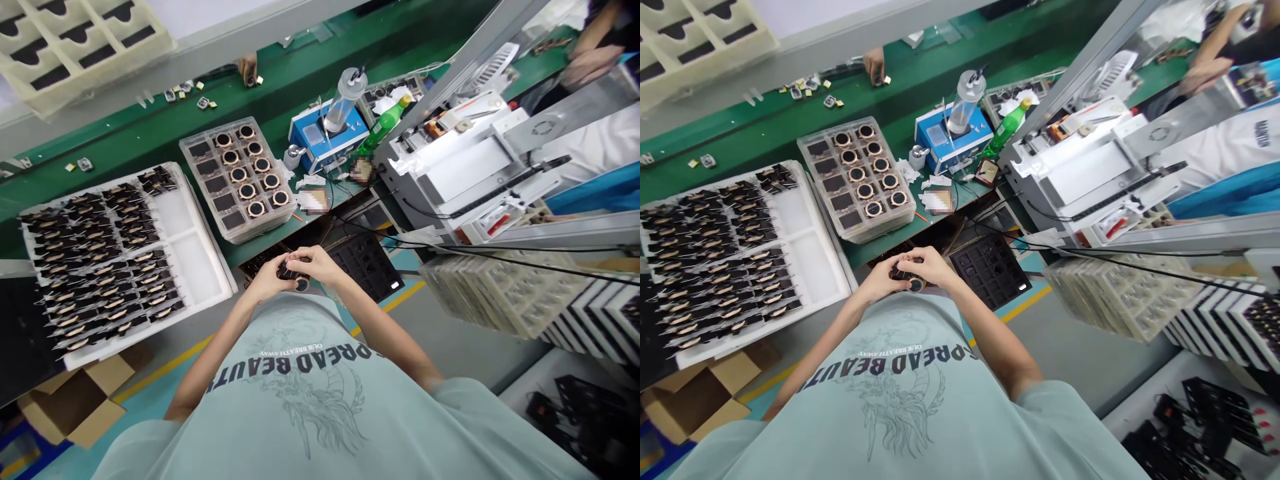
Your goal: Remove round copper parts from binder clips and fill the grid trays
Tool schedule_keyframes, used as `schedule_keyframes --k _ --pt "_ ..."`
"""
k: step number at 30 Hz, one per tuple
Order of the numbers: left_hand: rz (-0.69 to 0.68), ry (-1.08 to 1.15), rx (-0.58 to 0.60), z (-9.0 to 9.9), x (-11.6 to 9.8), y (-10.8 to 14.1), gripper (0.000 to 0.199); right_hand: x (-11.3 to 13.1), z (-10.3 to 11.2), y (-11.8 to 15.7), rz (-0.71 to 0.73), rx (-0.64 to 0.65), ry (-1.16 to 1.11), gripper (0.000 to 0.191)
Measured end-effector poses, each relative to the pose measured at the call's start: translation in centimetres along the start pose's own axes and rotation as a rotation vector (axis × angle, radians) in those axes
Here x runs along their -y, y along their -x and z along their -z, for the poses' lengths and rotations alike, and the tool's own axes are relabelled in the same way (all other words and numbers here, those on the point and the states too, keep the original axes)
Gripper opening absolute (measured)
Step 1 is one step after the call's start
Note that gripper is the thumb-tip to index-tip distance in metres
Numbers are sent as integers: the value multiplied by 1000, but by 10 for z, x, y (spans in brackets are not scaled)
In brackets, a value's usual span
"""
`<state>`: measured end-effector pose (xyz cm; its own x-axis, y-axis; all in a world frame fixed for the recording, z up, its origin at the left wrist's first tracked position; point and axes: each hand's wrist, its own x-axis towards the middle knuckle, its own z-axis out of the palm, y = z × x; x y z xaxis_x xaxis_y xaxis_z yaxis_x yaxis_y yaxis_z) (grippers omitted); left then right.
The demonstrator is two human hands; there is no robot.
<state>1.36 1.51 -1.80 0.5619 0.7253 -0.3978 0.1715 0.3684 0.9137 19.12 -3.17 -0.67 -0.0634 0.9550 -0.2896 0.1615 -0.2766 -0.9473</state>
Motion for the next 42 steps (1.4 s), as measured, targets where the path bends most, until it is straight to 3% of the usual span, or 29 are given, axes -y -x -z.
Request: schedule_keyframes --k 5,9,14,17,20,23,26,28,33,36,39,42 --pt "-20 -101 101 -2 0 -1 66 -2 2 3 34 -48 48 39" --pt "96 -76 130 8 3 5 66 -17 2 -2 -8 -140 -13 44" --pt "279 39 -191 37 18 14 76 -57 -9 -22 -122 -197 -21 59" --pt "331 153 -307 39 24 5 69 -74 -11 -26 -82 -287 33 63" --pt "332 192 -326 21 21 -21 59 -76 -1 -21 80 -161 40 69" --pt "332 226 -215 -10 9 -59 53 -68 22 -16 233 -92 225 67" --pt "324 204 -65 -40 -9 -94 47 -59 51 -18 257 -197 454 40" --pt "309 148 -29 -55 -18 -121 39 -55 77 -28 243 -246 548 36" --pt "243 -5 -114 -89 -30 -198 25 -58 154 -58 223 -494 632 32" --pt "242 -112 -166 -114 -33 -206 27 -54 165 -48 223 -662 429 27" --pt "252 -149 -155 -136 -29 -215 24 -57 169 -23 119 -879 0 27" --pt "288 -140 -160 -144 -19 -236 27 -68 176 0 -30 -914 -412 32"
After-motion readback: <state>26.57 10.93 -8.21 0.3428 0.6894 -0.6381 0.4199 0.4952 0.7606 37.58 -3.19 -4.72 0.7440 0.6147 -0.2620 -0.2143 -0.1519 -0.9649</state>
